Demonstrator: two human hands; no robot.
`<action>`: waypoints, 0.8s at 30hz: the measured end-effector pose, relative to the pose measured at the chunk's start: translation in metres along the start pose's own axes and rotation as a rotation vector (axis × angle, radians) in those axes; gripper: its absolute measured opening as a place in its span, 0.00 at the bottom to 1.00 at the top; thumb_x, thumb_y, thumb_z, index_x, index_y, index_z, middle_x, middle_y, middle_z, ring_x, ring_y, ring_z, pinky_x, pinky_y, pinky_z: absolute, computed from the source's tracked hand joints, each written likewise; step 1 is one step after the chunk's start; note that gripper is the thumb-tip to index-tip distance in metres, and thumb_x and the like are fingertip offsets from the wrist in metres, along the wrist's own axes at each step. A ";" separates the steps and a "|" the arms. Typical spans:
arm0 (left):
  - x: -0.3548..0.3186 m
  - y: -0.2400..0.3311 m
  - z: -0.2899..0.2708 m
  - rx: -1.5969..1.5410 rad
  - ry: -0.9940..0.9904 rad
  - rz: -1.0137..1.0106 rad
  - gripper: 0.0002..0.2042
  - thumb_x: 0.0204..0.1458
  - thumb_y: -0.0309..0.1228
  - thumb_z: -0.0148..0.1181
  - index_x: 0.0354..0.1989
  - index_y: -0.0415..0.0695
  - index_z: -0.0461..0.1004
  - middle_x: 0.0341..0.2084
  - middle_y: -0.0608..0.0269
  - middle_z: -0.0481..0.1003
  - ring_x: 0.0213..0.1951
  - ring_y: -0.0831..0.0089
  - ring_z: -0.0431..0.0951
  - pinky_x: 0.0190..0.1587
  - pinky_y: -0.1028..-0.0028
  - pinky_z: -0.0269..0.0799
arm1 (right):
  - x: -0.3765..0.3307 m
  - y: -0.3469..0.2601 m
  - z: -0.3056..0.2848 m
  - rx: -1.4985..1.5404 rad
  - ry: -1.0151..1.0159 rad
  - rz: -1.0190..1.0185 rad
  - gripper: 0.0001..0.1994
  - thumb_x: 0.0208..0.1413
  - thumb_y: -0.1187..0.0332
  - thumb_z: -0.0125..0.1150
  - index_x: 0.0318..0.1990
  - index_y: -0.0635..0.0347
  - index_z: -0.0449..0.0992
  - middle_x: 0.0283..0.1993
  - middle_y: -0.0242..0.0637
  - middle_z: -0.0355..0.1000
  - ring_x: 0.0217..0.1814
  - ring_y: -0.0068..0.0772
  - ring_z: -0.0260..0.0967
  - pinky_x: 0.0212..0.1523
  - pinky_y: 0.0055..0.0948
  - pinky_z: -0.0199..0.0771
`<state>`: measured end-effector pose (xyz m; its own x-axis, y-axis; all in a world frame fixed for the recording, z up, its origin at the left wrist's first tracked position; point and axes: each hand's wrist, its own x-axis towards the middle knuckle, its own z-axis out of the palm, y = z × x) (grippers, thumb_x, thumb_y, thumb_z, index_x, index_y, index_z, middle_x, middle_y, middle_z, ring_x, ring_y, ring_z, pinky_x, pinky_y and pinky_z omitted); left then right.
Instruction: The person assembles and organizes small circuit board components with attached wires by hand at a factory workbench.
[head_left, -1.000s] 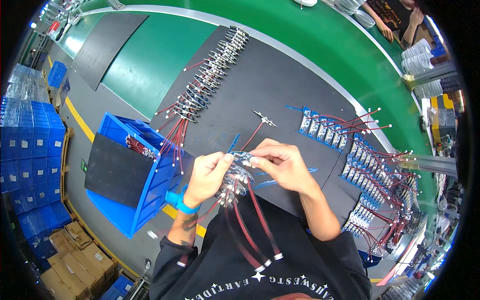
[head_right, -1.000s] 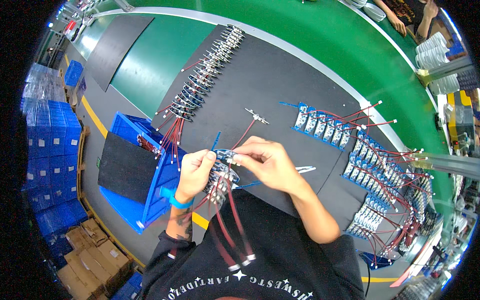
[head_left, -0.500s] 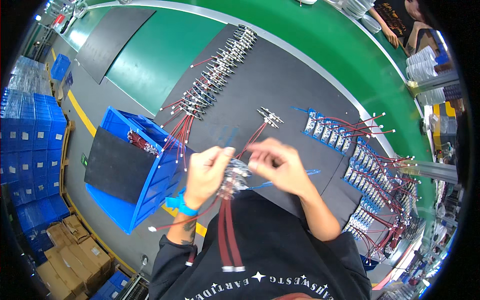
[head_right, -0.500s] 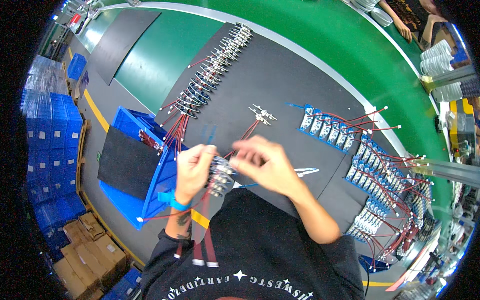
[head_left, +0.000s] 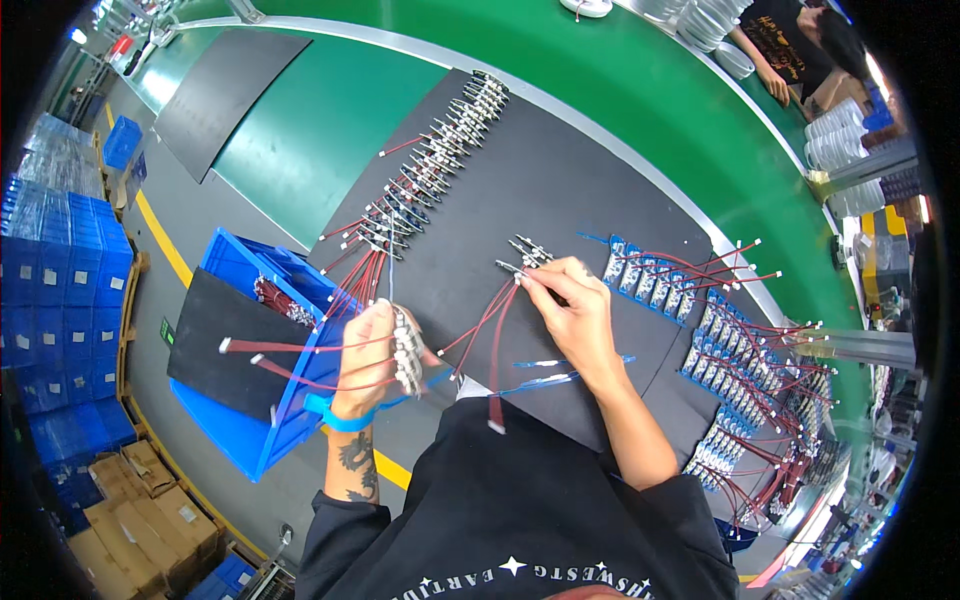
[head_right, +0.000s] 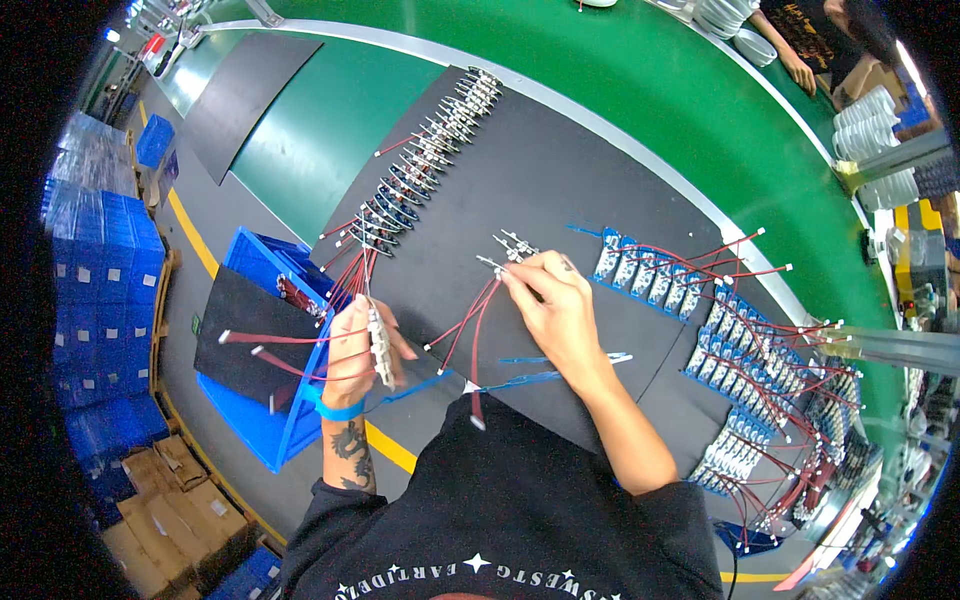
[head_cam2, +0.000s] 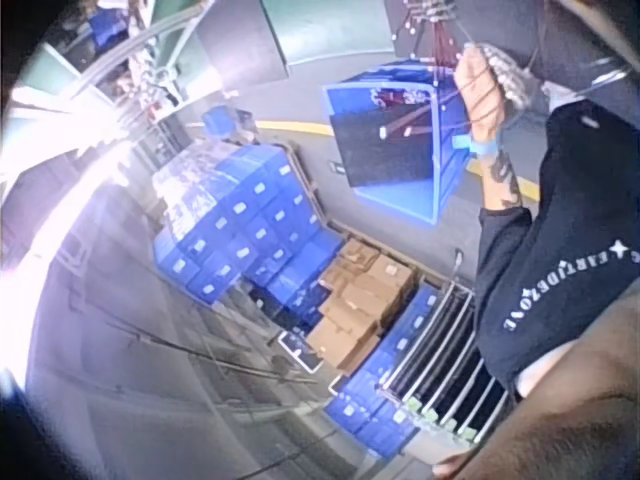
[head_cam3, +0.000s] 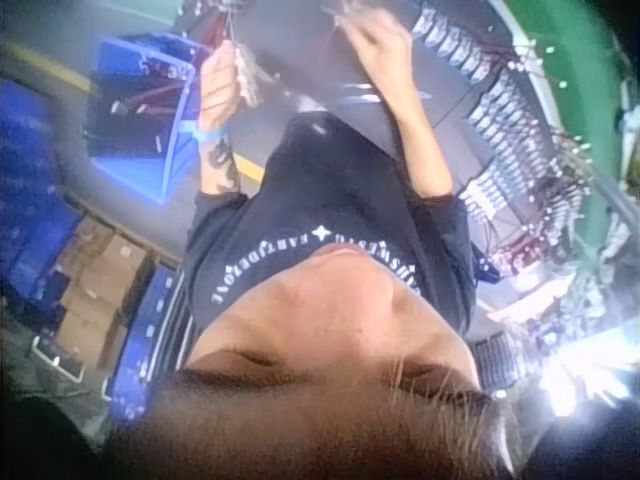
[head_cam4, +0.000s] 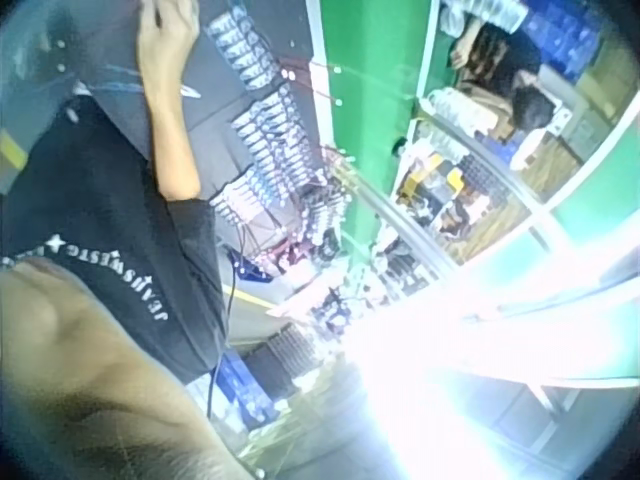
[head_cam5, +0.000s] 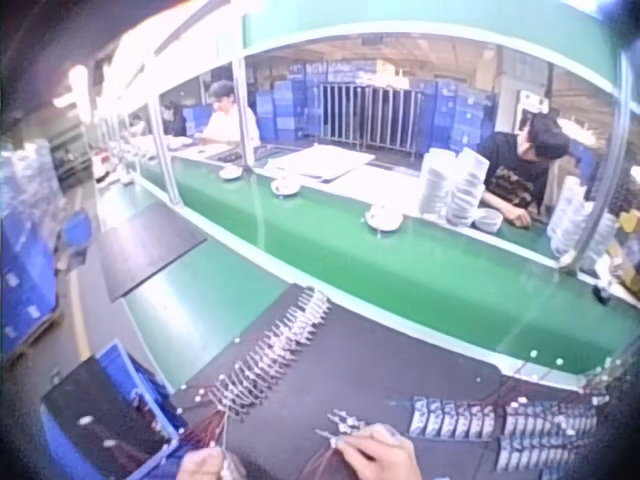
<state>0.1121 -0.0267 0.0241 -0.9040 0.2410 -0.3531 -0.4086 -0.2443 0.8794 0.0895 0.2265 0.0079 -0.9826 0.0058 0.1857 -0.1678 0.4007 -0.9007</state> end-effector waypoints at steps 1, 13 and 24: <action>0.000 0.007 0.009 0.116 0.174 -0.071 0.21 0.64 0.44 0.38 0.30 0.38 0.66 0.18 0.53 0.75 0.10 0.73 0.71 0.09 0.76 0.64 | 0.003 0.005 0.002 -0.192 0.072 -0.157 0.07 0.47 0.75 0.65 0.36 0.65 0.80 0.32 0.40 0.72 0.25 0.25 0.66 0.26 0.24 0.65; 0.001 -0.010 0.027 -0.139 -0.351 -0.343 0.16 0.60 0.38 0.50 0.36 0.35 0.72 0.20 0.61 0.74 0.12 0.84 0.65 0.11 0.84 0.56 | -0.016 -0.019 -0.011 0.484 -0.368 0.065 0.08 0.50 0.76 0.64 0.39 0.66 0.79 0.31 0.35 0.72 0.28 0.17 0.65 0.26 0.19 0.63; -0.008 0.012 0.023 0.121 -0.222 -0.074 0.14 0.61 0.28 0.47 0.48 0.31 0.71 0.29 0.56 0.77 0.23 0.79 0.75 0.22 0.82 0.67 | -0.012 -0.030 -0.001 0.233 -0.124 -0.031 0.12 0.47 0.76 0.64 0.42 0.63 0.79 0.33 0.35 0.71 0.27 0.21 0.63 0.26 0.21 0.61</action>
<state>0.1169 -0.0101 0.0445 -0.8166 0.4580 -0.3511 -0.4429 -0.1074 0.8901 0.1062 0.2154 0.0332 -0.9766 -0.1210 0.1779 -0.1976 0.1774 -0.9641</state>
